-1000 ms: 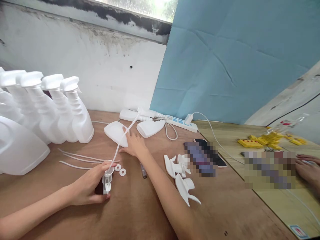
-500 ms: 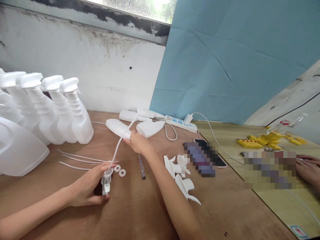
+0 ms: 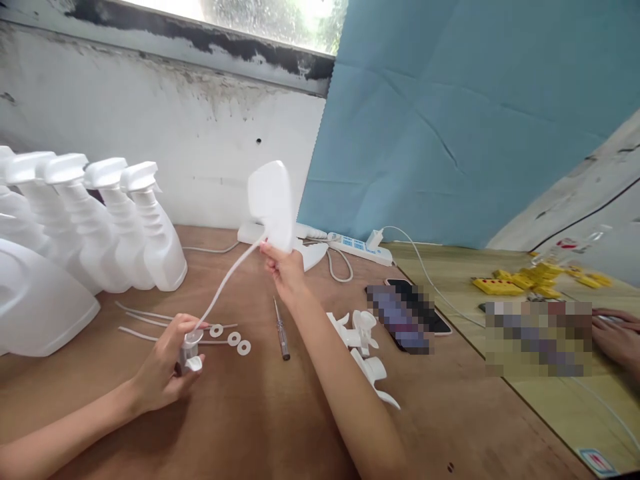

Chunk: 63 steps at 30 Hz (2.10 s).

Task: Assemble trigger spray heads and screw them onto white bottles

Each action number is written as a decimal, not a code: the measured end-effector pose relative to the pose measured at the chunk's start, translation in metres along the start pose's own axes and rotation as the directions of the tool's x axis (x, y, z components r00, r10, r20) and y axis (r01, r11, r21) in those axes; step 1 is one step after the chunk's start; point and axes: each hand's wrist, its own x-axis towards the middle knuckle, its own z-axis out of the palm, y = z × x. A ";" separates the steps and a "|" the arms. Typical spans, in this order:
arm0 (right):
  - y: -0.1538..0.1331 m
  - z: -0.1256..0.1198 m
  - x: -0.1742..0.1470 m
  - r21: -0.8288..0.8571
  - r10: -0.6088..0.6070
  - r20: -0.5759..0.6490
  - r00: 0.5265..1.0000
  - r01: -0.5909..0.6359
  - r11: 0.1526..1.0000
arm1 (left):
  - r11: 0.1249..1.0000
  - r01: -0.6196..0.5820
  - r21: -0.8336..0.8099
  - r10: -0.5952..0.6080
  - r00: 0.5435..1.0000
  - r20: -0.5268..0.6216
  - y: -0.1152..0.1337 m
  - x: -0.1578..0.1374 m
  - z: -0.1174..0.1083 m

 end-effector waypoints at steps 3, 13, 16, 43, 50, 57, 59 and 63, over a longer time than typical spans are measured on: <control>-0.014 0.008 -0.009 0.196 0.036 -0.083 0.996 -0.019 0.980 | 0.999 0.040 0.037 -0.042 0.998 0.039 -0.001 0.001 0.000; -0.048 0.010 -0.028 0.287 -0.114 -0.117 0.987 0.144 0.947 | 0.984 0.068 0.166 -0.081 0.994 0.073 -0.002 0.002 0.004; -0.057 0.009 -0.033 0.297 -0.156 -0.073 0.985 0.170 0.939 | 0.981 0.084 0.175 -0.099 0.992 0.077 -0.001 0.003 0.004; -0.052 0.017 -0.042 0.494 0.008 -0.016 1.000 0.001 0.869 | 0.988 0.058 0.142 -0.071 0.994 0.089 -0.003 0.003 0.006; -0.043 0.027 -0.046 0.289 -0.253 -0.159 0.954 0.290 0.912 | 0.989 0.038 0.141 -0.051 0.995 0.090 -0.005 0.002 0.006; -0.039 0.027 -0.049 0.100 -0.425 -0.144 0.893 0.441 0.892 | 0.991 -0.022 0.132 0.008 0.994 0.110 -0.006 0.001 0.007; -0.034 0.028 -0.049 0.106 -0.404 -0.127 0.906 0.418 0.902 | 0.991 -0.037 0.125 0.023 0.994 0.109 -0.005 0.001 0.006; -0.013 0.034 -0.053 0.154 -0.288 -0.042 0.957 0.291 0.944 | 0.994 -0.061 0.094 0.048 0.989 0.140 -0.004 0.001 0.005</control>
